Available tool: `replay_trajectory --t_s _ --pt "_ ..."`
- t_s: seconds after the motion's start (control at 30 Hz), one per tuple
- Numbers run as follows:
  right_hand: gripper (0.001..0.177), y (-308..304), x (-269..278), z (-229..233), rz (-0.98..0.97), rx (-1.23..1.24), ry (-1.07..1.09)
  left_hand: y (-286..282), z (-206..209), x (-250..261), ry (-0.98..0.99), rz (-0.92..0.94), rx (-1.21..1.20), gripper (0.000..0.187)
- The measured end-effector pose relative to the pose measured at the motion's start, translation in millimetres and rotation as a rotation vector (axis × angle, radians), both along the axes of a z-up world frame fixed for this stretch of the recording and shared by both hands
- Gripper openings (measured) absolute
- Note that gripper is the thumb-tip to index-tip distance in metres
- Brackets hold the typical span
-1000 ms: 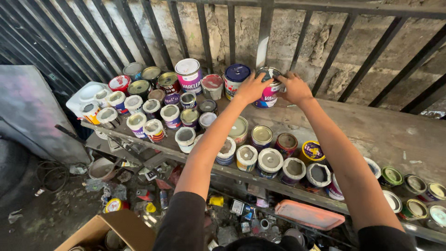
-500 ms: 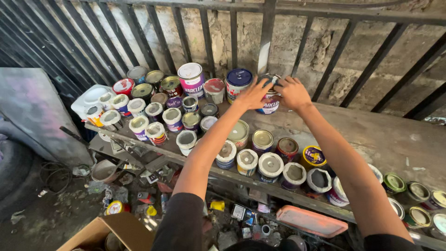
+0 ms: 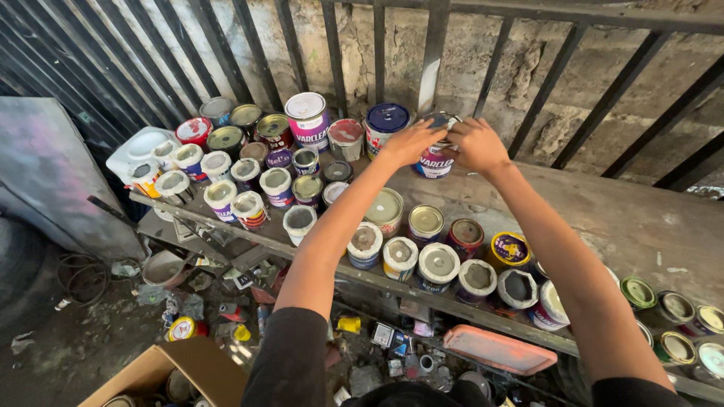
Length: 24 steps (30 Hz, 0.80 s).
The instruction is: The person picks up multiple paint cans from a cardboard box on the floor and places them onto a wooden shelf one by one.
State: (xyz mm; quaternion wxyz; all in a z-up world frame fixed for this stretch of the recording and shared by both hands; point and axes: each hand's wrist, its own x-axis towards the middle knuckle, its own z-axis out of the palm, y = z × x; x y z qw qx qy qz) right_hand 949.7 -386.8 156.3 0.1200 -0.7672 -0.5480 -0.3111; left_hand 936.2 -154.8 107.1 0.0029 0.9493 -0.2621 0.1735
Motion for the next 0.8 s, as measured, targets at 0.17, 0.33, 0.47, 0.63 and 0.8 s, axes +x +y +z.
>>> replay_trajectory --t_s 0.17,0.33,0.47,0.63,0.8 --pt "0.104 2 8 8 -0.021 0.106 0.32 4 11 -14 0.048 0.042 -0.126 0.071" --pt "0.112 3 18 -13 -0.084 0.078 0.75 11 -12 7 -0.137 -0.021 -0.082 0.066" --pt "0.11 8 21 -25 -0.131 0.056 0.702 17 -9 -1 -0.155 0.023 -0.107 0.065" --pt "0.111 10 28 -33 -0.118 0.093 0.624 23 35 -43 -0.047 0.275 -0.193 0.079" --pt "0.111 11 17 -29 -0.14 0.09 0.623 48 25 -35 0.046 0.606 -0.386 0.106"
